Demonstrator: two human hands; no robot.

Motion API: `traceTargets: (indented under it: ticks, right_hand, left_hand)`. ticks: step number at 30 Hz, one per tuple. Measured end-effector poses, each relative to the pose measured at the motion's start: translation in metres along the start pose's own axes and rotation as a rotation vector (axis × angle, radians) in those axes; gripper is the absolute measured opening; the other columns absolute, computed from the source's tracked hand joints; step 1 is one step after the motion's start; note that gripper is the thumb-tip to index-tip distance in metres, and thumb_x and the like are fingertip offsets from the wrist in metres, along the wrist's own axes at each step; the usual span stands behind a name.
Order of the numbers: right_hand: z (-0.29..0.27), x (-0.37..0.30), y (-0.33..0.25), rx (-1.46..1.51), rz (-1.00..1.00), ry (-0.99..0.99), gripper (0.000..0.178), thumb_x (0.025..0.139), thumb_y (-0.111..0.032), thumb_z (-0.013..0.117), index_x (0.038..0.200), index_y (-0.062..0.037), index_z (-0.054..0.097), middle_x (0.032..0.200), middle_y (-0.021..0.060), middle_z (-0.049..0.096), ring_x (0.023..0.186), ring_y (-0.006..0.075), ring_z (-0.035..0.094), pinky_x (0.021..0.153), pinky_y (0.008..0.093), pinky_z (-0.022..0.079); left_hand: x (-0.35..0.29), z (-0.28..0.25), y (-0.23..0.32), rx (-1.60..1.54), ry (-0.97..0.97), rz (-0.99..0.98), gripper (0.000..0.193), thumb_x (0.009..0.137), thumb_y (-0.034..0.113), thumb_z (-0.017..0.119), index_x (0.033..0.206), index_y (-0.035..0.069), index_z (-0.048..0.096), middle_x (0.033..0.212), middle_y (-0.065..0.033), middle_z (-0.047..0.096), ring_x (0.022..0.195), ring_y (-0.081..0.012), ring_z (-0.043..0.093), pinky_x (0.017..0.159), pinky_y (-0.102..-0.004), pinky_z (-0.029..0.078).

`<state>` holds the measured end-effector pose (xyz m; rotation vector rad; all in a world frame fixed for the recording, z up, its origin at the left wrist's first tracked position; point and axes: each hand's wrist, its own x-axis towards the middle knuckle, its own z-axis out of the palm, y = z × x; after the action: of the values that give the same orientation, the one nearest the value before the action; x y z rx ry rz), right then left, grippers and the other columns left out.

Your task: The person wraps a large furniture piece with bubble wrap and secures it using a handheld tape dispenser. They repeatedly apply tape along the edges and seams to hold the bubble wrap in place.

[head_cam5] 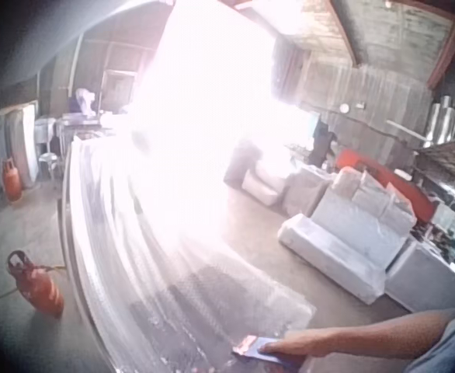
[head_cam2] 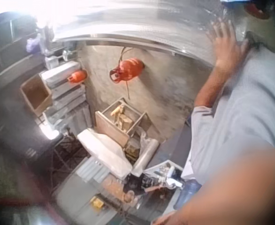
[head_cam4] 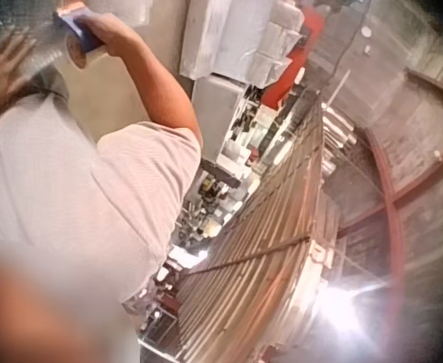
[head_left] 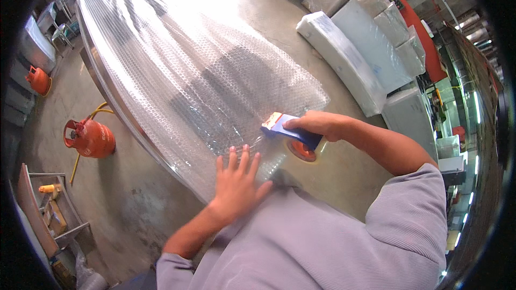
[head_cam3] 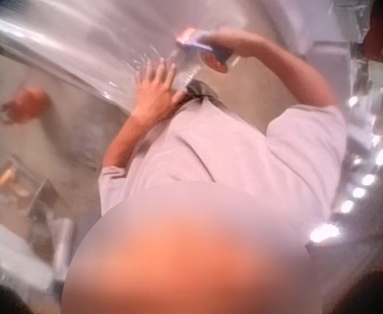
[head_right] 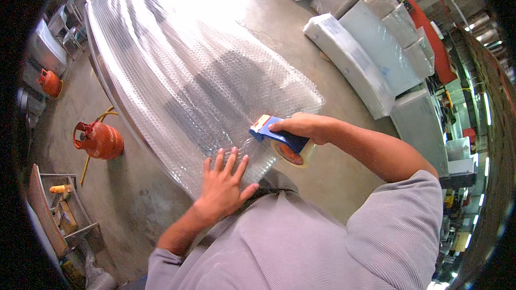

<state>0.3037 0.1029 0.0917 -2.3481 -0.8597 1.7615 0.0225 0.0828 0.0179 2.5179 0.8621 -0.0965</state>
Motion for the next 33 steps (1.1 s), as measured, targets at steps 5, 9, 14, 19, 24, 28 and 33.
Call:
traceTargets:
  ticks: [5, 9, 14, 19, 24, 28, 33]
  right_hand:
    - [0.008, 0.001, 0.007, -0.030, -0.038, -0.053, 0.056, 0.094, -0.054, 0.070, 0.092, 0.0019, 0.074, 0.085, 0.0120, 0.071, 0.071, 0.0172, 0.067, 0.064, 0.0317, 0.052]
    - [0.012, -0.001, 0.018, -0.126, -0.086, 0.024, 0.065, 0.092, -0.058, 0.070, 0.091, 0.0068, 0.075, 0.085, 0.0146, 0.071, 0.074, 0.0206, 0.067, 0.066, 0.0341, 0.051]
    - [0.008, 0.000, 0.038, -0.245, -0.054, 0.060, 0.075, 0.086, -0.065, 0.070, 0.093, 0.0090, 0.075, 0.090, 0.0179, 0.073, 0.076, 0.0239, 0.068, 0.070, 0.0369, 0.053]
    - [0.006, -0.021, 0.104, -0.167, -0.059, 0.117, 0.075, 0.085, -0.069, 0.070, 0.090, 0.0049, 0.077, 0.082, 0.0154, 0.072, 0.073, 0.0225, 0.068, 0.069, 0.0370, 0.053]
    - [0.034, -0.026, 0.169, 0.011, -0.217, 0.189, 0.068, 0.091, -0.065, 0.068, 0.095, 0.0026, 0.076, 0.081, 0.0128, 0.074, 0.074, 0.0206, 0.069, 0.068, 0.0380, 0.053]
    - [0.047, -0.023, 0.206, 0.075, -0.327, 0.250, 0.063, 0.094, -0.060, 0.069, 0.095, 0.0030, 0.073, 0.080, 0.0117, 0.072, 0.074, 0.0201, 0.068, 0.067, 0.0385, 0.053]
    - [0.055, -0.013, 0.233, 0.150, -0.407, 0.284, 0.062, 0.092, -0.059, 0.072, 0.092, 0.0028, 0.072, 0.077, 0.0124, 0.070, 0.072, 0.0195, 0.066, 0.066, 0.0386, 0.052]
  left_hand:
    - [0.102, -0.020, -0.035, -0.152, 0.300, 0.398, 0.077, 0.107, 0.054, 0.040, 0.159, -0.001, 0.036, 0.165, -0.0227, 0.036, 0.154, -0.0301, 0.034, 0.126, -0.0465, 0.025]
    - [0.132, 0.008, -0.052, -0.168, 0.190, 0.440, 0.083, 0.108, 0.061, 0.027, 0.165, 0.001, 0.023, 0.170, -0.0210, 0.028, 0.159, -0.0322, 0.022, 0.131, -0.0459, 0.013]
    - [0.127, 0.020, -0.052, -0.048, 0.134, 0.419, 0.089, 0.105, 0.068, 0.027, 0.165, 0.002, 0.023, 0.173, -0.0178, 0.021, 0.161, -0.0300, 0.016, 0.132, -0.0453, 0.009]
    - [0.124, 0.013, -0.040, 0.065, 0.146, 0.378, 0.101, 0.099, 0.078, 0.034, 0.164, 0.002, 0.025, 0.173, -0.0172, 0.020, 0.162, -0.0296, 0.014, 0.132, -0.0447, 0.010]
    - [0.122, 0.015, -0.036, 0.149, 0.155, 0.357, 0.112, 0.093, 0.084, 0.042, 0.165, 0.002, 0.022, 0.173, -0.0177, 0.019, 0.162, -0.0302, 0.014, 0.133, -0.0446, 0.010]
    - [0.123, 0.011, -0.034, 0.209, 0.133, 0.364, 0.120, 0.086, 0.087, 0.051, 0.165, 0.001, 0.021, 0.173, -0.0173, 0.018, 0.162, -0.0303, 0.013, 0.133, -0.0445, 0.011]
    - [0.118, -0.003, -0.015, 0.263, 0.036, 0.293, 0.139, 0.072, 0.093, 0.061, 0.164, -0.003, 0.020, 0.173, -0.0230, 0.016, 0.162, -0.0348, 0.008, 0.132, -0.0494, 0.007]
